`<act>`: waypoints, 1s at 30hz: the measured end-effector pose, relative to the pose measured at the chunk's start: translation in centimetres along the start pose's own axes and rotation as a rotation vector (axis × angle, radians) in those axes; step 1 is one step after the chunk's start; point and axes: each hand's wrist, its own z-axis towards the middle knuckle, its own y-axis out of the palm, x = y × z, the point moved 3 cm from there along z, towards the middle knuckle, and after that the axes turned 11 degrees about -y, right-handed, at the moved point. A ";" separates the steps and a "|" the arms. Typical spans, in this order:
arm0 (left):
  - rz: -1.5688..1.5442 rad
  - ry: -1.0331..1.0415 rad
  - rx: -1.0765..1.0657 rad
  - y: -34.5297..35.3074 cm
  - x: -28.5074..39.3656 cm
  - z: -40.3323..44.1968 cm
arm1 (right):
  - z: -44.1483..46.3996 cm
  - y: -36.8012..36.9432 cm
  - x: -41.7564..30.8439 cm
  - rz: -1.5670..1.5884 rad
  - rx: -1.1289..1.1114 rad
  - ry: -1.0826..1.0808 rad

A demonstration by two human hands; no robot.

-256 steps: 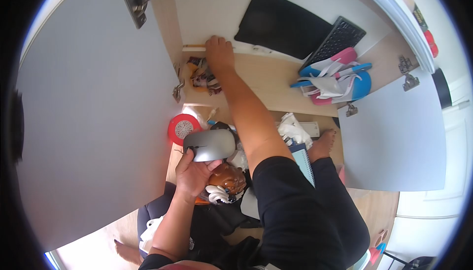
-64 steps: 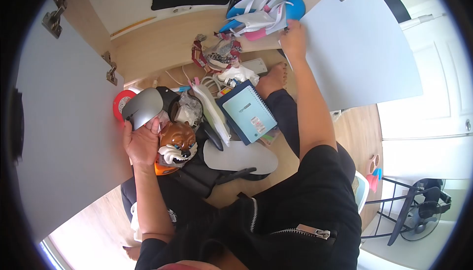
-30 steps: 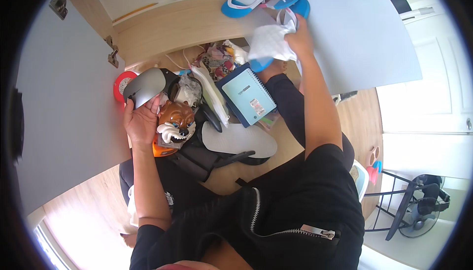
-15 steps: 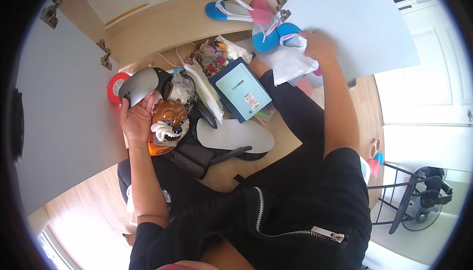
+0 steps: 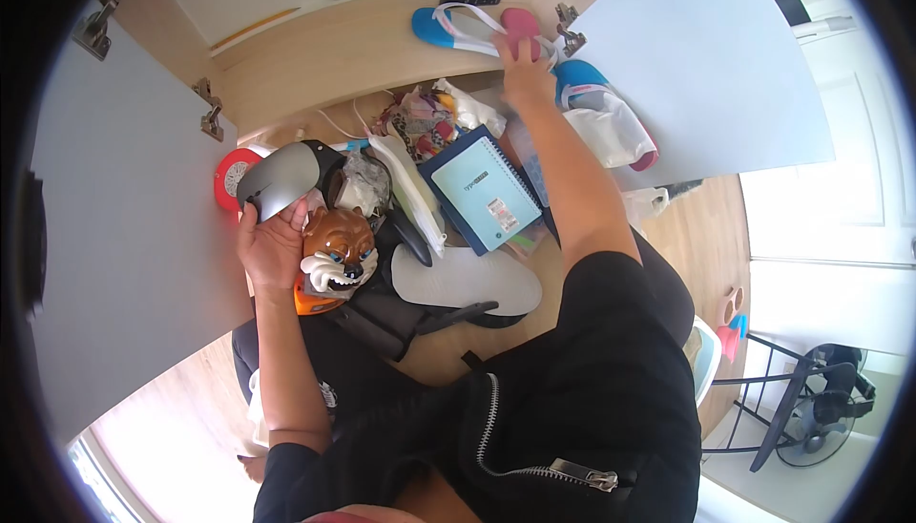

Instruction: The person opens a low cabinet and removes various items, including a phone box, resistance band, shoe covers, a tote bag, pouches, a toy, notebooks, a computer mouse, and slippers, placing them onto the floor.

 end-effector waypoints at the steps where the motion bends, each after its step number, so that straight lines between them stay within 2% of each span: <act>1: -0.009 -0.002 0.001 -0.1 0.0 0.0 | 0.2 0.3 -0.2 -0.061 -0.028 -0.014; 3: -0.006 0.001 0.000 -0.1 0.0 0.1 | -0.4 -0.2 -0.6 -0.123 0.006 -0.036; 9: -0.087 -0.005 -0.064 0.2 0.3 0.0 | -3.7 -8.7 1.4 -0.133 0.109 -0.093; 11: -0.100 -0.005 -0.075 0.5 0.2 -0.2 | -6.5 -11.5 2.1 -0.032 0.252 -0.410; 12: -0.108 -0.008 -0.094 0.6 0.3 -0.2 | -7.8 -11.9 2.6 -0.036 0.250 -0.413; 16: -0.100 -0.013 -0.083 0.8 0.2 -0.2 | -12.8 -10.5 4.1 -0.265 -0.092 -0.433; 17: -0.097 -0.002 -0.090 0.9 0.3 -0.2 | -13.7 -9.8 4.1 -0.268 -0.079 -0.435; 19: -0.049 0.005 -0.050 0.7 0.3 -0.2 | -14.6 -8.8 4.4 -0.170 -0.288 -0.289; 20: -0.033 0.011 -0.038 0.6 0.3 -0.1 | -14.3 -9.3 4.3 -0.179 -0.267 -0.287; 22: -0.028 0.010 -0.025 0.5 0.2 -0.1 | -13.6 -9.7 3.7 -0.279 -0.452 -0.361; 23: -0.041 0.000 -0.020 0.4 0.1 -0.1 | -12.9 -10.0 3.6 -0.286 -0.442 -0.355; 26: -0.063 -0.006 -0.030 0.1 0.2 0.0 | -8.1 -11.0 2.7 0.021 -0.482 -0.301; 28: -0.063 -0.015 -0.023 -0.2 0.1 0.0 | -3.7 -11.2 3.1 0.109 -0.255 -0.356; 30: -0.069 -0.014 -0.009 -0.2 0.1 0.1 | 1.6 -12.0 3.4 0.014 0.056 -0.334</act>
